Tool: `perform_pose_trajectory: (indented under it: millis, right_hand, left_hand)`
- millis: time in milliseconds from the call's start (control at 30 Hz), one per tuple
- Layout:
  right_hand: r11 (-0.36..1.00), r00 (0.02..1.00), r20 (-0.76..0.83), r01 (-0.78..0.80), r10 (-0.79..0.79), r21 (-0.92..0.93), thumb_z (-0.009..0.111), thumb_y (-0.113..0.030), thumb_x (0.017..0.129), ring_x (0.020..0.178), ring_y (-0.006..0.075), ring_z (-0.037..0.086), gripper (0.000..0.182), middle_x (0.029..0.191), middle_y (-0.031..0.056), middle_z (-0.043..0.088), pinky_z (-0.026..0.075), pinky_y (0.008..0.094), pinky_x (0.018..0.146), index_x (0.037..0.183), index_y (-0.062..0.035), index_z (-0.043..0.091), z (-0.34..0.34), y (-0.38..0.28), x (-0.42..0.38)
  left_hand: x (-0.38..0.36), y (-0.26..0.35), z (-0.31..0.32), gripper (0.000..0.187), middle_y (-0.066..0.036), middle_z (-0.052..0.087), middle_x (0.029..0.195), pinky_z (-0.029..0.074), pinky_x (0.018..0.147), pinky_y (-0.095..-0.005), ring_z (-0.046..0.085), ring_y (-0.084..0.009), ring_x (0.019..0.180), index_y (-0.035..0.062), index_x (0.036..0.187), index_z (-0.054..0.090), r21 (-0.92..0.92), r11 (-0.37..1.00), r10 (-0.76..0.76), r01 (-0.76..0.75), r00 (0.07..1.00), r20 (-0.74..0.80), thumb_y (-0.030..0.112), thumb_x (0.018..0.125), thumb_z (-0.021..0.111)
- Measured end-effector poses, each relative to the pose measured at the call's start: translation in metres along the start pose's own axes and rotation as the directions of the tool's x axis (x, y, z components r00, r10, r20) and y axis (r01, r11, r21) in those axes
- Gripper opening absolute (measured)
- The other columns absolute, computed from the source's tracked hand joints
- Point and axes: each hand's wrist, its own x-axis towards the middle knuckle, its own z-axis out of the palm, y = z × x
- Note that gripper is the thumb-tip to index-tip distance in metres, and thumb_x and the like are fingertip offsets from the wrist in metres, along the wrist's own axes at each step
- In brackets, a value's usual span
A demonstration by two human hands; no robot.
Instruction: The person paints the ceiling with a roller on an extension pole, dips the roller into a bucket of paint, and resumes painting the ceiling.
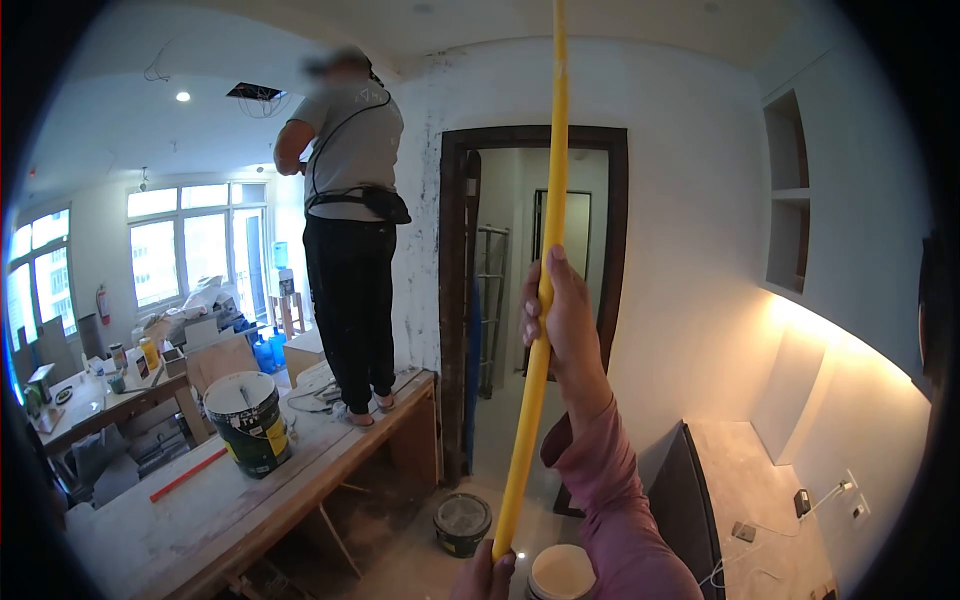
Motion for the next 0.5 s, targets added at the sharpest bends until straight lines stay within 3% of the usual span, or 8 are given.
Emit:
perform_pose_trajectory:
  millis: [167,267,500]
  right_hand:
    - [1.0,1.0,-0.022,-0.02,0.02,-0.016,0.04,-0.054,0.103,0.039,0.0077,0.044,0.047,0.059,-0.0017,0.045,0.041,0.0238,0.038,0.086,-0.0104,0.048,-0.042,0.002,0.064]
    - [0.998,0.997,-0.045,-0.056,0.055,-0.016,0.04,-0.053,0.103,0.041,0.0086,0.044,0.047,0.059,-0.0011,0.046,0.041,0.0251,0.039,0.085,-0.0102,0.048,-0.071,0.005,0.105]
    - [0.995,0.994,-0.05,-0.097,0.095,-0.033,0.037,-0.049,0.105,0.046,0.0084,0.044,0.045,0.061,-0.0023,0.047,0.044,0.0267,0.045,0.086,-0.0104,0.049,-0.135,0.013,0.194]
  left_hand:
    - [0.054,-0.012,0.035,0.024,0.0,0.047,0.065,0.037,0.048,-0.0289,0.045,-0.0115,0.052,0.0051,0.101,0.052,0.049,0.993,0.113,-0.111,0.993,-0.046,0.028,0.106,0.046]
    - [0.099,0.012,0.045,0.028,0.002,0.051,0.064,0.041,0.048,-0.0256,0.05,-0.0052,0.054,0.0039,0.094,0.049,-0.068,0.995,-0.07,0.076,0.994,0.082,0.03,0.104,0.049]
    - [0.181,0.006,0.083,0.022,0.003,0.046,0.069,0.037,0.045,-0.0215,0.043,-0.0026,0.052,0.0074,0.097,0.047,-0.258,0.946,-0.149,0.198,0.969,0.198,0.028,0.105,0.047]
